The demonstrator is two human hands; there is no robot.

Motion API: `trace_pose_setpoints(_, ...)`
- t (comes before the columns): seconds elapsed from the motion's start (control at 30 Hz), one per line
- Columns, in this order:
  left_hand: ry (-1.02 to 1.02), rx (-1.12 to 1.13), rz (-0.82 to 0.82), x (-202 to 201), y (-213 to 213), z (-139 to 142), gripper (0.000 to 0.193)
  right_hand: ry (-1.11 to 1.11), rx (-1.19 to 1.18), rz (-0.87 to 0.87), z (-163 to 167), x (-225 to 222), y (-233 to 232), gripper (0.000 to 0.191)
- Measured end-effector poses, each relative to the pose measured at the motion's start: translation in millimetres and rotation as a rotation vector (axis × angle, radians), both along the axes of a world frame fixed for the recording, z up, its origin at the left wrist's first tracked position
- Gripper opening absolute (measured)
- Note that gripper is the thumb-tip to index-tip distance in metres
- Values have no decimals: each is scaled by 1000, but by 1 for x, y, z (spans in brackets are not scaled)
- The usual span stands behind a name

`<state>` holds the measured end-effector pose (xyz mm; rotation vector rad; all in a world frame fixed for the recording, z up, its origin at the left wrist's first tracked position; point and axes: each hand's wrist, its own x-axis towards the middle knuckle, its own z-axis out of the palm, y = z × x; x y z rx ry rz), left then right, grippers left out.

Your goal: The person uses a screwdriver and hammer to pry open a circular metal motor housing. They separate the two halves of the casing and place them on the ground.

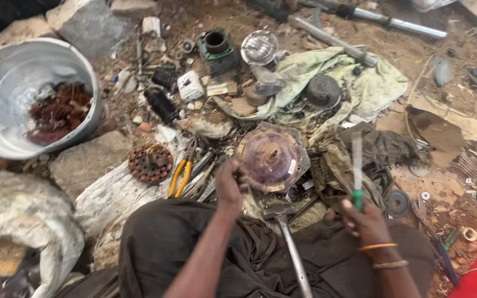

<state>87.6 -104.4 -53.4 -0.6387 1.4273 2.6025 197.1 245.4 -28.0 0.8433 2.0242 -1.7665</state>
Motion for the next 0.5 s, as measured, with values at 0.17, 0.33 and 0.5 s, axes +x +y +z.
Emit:
trace_pose_setpoints(0.17, -206, -1043, -434, -26, -37, -25, 42, 129, 33, -72, -18, -10, -93, 40)
trace_pose_setpoints(0.33, -78, -864, -488, -21, -25, -28, 53, 393, -79, -111, -9, -58, -144, 33)
trace_pose_setpoints(0.5, 33, -1117, -824, -5, -30, -1, 50, 150, 466, 100, 62, -87, -132, 31)
